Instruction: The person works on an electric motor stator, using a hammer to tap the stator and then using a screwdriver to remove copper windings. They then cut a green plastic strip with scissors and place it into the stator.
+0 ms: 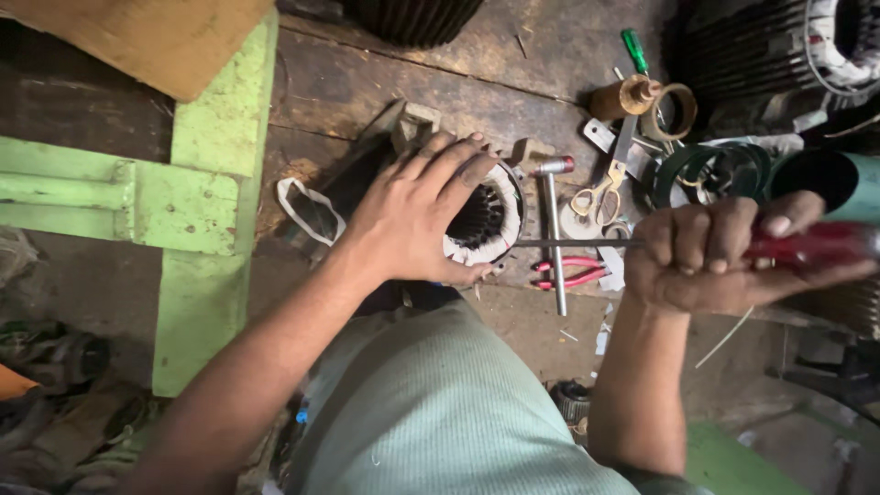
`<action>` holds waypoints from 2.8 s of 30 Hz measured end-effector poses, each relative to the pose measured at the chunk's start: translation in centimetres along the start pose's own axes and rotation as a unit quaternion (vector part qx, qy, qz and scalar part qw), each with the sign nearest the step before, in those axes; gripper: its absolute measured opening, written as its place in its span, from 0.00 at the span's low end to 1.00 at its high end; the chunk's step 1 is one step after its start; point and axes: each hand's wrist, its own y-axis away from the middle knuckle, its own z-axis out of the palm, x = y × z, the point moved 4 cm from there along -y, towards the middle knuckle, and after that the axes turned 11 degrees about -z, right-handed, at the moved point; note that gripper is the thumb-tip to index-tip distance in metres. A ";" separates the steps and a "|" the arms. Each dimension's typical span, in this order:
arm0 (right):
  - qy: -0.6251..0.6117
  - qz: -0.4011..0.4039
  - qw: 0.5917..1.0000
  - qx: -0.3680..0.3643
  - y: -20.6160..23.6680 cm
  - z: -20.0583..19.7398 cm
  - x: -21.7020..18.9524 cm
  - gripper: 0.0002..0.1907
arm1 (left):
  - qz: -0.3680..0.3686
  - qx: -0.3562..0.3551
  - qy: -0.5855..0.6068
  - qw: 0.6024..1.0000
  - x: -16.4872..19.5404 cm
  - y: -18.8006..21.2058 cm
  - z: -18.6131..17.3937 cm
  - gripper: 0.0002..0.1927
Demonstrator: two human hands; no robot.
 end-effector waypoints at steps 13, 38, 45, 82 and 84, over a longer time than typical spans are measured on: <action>0.156 0.229 0.961 -0.018 -0.2 10.6 6.8 0.43 | -0.011 -0.029 -0.014 0.999 0.0 -0.2 0.0 0.61; 0.137 0.196 0.968 0.074 5.3 6.5 2.1 0.42 | 0.017 -0.025 -0.018 0.999 0.4 0.0 0.7 0.62; 0.151 0.300 0.941 0.032 2.7 10.5 8.9 0.27 | -0.001 -0.041 0.002 0.999 0.7 -0.7 -0.5 0.63; 0.299 0.102 0.942 0.117 1.4 12.6 10.5 0.26 | 0.012 -0.017 0.146 0.989 -2.4 -5.0 1.5 0.33; 0.232 0.105 0.960 0.116 3.5 12.8 9.1 0.26 | 0.005 -0.009 0.174 0.985 -2.7 -4.7 1.5 0.33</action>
